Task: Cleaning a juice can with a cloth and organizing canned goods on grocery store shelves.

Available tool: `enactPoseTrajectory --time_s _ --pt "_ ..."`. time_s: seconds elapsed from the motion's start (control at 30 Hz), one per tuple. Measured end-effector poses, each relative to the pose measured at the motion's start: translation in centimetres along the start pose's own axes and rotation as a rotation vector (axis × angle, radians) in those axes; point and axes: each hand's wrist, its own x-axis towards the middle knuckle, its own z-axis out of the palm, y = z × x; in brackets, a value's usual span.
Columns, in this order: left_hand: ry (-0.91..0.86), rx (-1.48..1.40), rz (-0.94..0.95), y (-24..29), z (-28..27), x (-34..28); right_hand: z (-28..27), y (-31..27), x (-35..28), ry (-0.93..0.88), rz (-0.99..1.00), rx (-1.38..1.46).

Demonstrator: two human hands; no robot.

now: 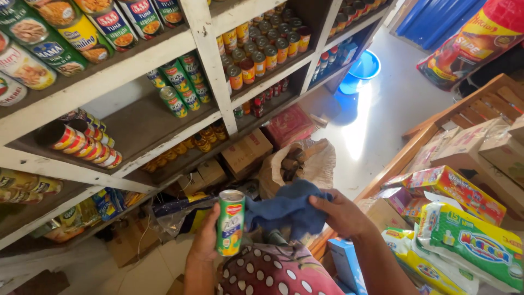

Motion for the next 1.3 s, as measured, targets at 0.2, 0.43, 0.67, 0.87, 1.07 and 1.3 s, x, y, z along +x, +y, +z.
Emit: enactPoseTrajectory --time_s 0.2,0.43,0.67,0.87,1.07,1.3 --pt "0.062 0.180 0.132 1.6 0.5 -1.4 1.8 -0.5 0.3 0.327 0.058 -0.085" --pt "0.141 0.104 0.087 1.5 0.9 -1.1 2.3 -0.3 0.6 0.444 0.151 0.017" --pt "0.459 -0.031 -0.133 -0.7 2.7 -1.0 -2.2 5.6 2.1 0.127 0.211 0.597" --pt "0.552 -0.173 -0.066 -2.1 2.7 -1.7 0.7 11.4 1.4 0.065 0.327 0.863" --pt "0.582 -0.095 -0.019 -2.0 1.6 -2.3 -0.7 10.2 1.2 0.268 0.160 0.416" --pt "0.174 -0.310 -0.005 -1.3 2.6 -4.8 -5.9 10.6 -0.2 0.111 0.179 0.500"
